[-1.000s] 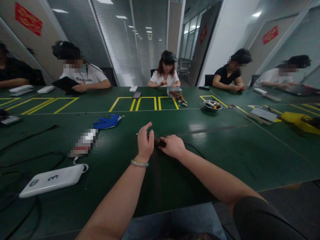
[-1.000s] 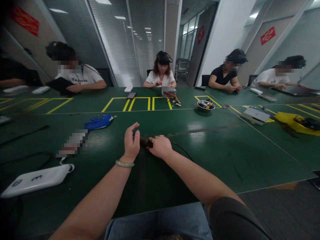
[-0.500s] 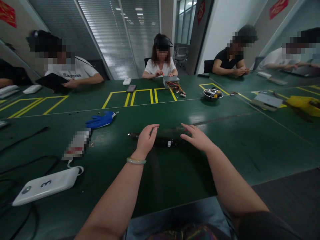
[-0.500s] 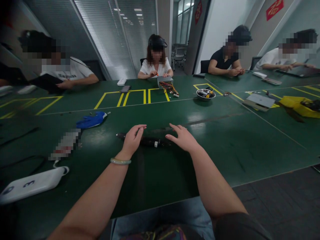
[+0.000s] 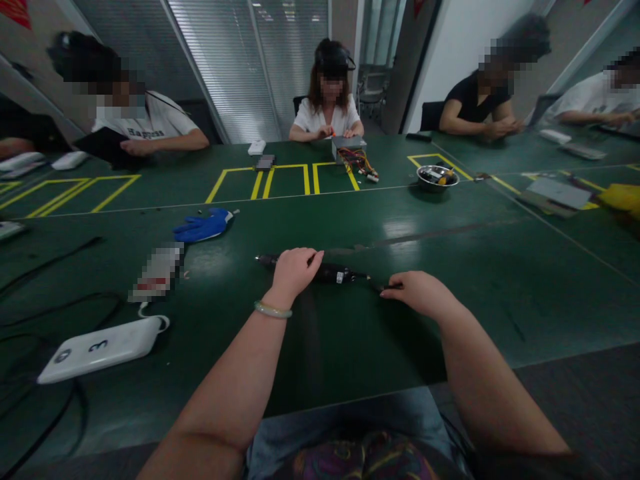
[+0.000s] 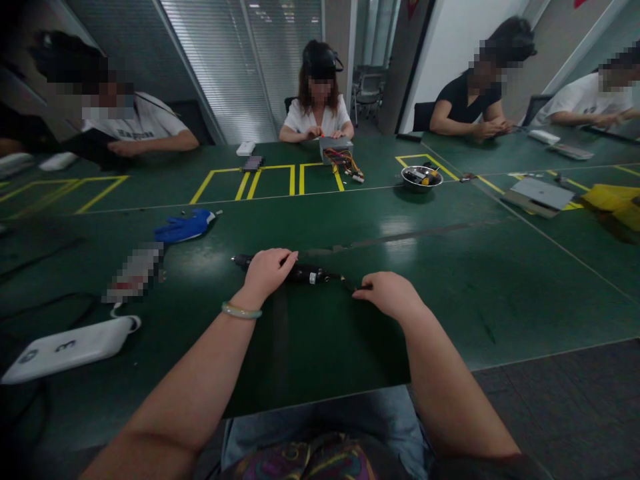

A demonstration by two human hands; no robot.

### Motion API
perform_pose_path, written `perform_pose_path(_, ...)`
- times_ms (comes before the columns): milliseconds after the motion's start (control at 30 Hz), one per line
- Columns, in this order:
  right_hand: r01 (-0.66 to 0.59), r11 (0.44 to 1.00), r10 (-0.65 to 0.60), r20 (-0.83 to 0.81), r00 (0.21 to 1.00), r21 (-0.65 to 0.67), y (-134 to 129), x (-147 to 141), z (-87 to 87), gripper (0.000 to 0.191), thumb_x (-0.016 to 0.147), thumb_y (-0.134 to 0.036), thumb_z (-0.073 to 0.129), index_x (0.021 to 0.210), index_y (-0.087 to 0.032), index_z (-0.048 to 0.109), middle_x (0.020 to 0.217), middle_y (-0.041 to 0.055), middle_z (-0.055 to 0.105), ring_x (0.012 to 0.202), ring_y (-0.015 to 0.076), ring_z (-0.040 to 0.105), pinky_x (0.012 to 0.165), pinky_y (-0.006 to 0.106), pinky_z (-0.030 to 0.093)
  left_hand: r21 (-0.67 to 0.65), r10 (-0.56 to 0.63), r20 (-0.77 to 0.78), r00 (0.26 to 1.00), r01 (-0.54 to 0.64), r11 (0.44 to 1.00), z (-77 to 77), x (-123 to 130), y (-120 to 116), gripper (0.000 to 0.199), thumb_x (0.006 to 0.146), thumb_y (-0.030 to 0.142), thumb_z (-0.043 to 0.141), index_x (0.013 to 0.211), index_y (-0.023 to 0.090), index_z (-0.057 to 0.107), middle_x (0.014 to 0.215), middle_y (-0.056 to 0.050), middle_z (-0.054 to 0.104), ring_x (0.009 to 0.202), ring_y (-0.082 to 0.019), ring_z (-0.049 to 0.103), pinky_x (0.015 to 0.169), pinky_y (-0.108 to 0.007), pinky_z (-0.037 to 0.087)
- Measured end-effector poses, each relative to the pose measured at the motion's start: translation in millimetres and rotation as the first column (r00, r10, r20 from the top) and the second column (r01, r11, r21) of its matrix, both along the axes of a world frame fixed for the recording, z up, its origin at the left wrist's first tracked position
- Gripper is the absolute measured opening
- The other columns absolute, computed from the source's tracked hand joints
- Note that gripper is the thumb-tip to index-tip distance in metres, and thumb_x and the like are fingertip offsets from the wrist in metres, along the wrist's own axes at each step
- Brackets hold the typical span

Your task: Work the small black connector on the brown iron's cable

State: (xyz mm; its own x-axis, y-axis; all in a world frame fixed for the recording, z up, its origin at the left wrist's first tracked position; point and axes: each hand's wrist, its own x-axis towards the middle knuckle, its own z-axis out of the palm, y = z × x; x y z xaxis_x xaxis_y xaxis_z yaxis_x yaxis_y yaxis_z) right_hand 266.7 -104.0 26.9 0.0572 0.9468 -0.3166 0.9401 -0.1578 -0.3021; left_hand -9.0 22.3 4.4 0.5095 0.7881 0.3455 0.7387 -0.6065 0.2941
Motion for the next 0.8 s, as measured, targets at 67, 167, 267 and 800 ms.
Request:
perform_pose_path(67, 0.11, 0.986, -0.117, 0.053, 0.992, 0.124, -1.1, 9.2, -1.6, 0.031, 0.085, -0.057, 0.062, 0.088, -0.028, 0.071, 0.082, 0.0027, 0.066, 0.072, 0.0211, 0.058, 0.054, 0.027, 0.035, 0.005, 0.01, -0.002, 1.0, -0.01, 1.0, -0.8, 0.4, 0.2, 0.046, 0.098, 0.046, 0.034, 0.081, 0.02, 0.067, 0.082, -0.006, 0.069, 0.078, -0.021, 0.062, 0.076, -0.036, 0.044)
perform_pose_path(167, 0.143, 0.952, -0.18, 0.119, 0.976, 0.271, 12.6, 21.4, -0.2, 0.03, 0.086, -0.057, 0.063, 0.09, -0.029, 0.072, 0.085, 0.0027, 0.066, 0.076, 0.0223, 0.058, 0.059, 0.028, 0.038, 0.021, 0.022, 0.006, 1.0, -0.022, 1.0, -1.8, 1.2, 0.9, 0.046, 0.098, 0.047, 0.035, 0.08, 0.02, 0.066, 0.081, -0.006, 0.068, 0.078, -0.022, 0.061, 0.075, -0.036, 0.043)
perform_pose_path(267, 0.079, 0.912, -0.167, 0.187, 0.968, 0.402, 44.4, 27.3, 4.0, 0.028, 0.087, -0.053, 0.063, 0.092, -0.028, 0.073, 0.091, 0.0036, 0.066, 0.081, 0.0233, 0.058, 0.064, 0.029, 0.039, 0.036, 0.056, 0.037, 0.998, -0.058, 0.998, -3.0, 1.2, 2.4, 0.045, 0.098, 0.049, 0.035, 0.083, 0.02, 0.066, 0.081, -0.007, 0.067, 0.077, -0.023, 0.06, 0.073, -0.036, 0.042)
perform_pose_path(800, -0.013, 0.961, 0.067, -0.187, 0.98, 0.277, 81.4, 36.5, -24.0, 0.031, 0.092, -0.047, 0.059, 0.112, -0.025, 0.069, 0.106, 0.0047, 0.065, 0.09, 0.0194, 0.059, 0.077, 0.028, 0.045, 0.031, 0.125, 0.122, 0.985, -0.129, 0.991, -2.4, -7.3, 4.8, 0.039, 0.099, 0.044, 0.035, 0.094, 0.021, 0.066, 0.092, -0.006, 0.068, 0.087, -0.023, 0.061, 0.079, -0.039, 0.044)
